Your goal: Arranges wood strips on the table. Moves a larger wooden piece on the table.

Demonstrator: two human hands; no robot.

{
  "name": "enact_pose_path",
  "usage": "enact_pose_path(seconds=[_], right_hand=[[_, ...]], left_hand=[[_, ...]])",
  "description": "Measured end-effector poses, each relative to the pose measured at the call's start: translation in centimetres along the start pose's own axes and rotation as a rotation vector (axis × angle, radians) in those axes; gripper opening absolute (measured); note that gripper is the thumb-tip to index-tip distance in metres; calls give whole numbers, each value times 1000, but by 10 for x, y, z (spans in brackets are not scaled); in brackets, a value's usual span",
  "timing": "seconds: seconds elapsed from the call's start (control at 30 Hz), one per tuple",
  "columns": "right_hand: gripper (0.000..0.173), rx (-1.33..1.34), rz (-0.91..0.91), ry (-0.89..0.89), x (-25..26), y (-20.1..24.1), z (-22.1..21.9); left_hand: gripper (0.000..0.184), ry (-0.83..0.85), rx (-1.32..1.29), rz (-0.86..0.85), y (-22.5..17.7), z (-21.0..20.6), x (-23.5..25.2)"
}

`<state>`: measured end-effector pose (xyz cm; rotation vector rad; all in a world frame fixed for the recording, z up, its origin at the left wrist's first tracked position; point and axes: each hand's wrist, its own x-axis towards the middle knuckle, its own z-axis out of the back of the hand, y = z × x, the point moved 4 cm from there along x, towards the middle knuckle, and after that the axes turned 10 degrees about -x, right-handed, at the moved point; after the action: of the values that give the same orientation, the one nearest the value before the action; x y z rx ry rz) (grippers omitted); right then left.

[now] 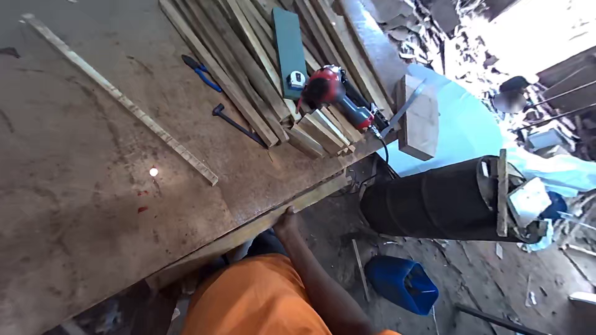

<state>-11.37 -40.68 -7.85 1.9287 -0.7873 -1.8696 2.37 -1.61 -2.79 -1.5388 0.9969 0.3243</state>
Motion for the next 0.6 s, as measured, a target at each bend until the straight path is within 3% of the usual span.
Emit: enact_pose_path(seconds=[0.07,0.13,0.33,0.6], right_hand=[[62,-38,-43,-46,3,-4,-12],[61,-59,-64,-49,5,-4,-11],[55,-62,-69,-2,-4,-2,-12],[55,-76,-75,-1,1,-7,-11]], left_hand=[[43,-170,-480,-24,28,22,32],[30,-261,-619,-23,37,23,41],[39,-291,-538,-35,52,45,45],[40,-343,-385,-53,34,50,32]])
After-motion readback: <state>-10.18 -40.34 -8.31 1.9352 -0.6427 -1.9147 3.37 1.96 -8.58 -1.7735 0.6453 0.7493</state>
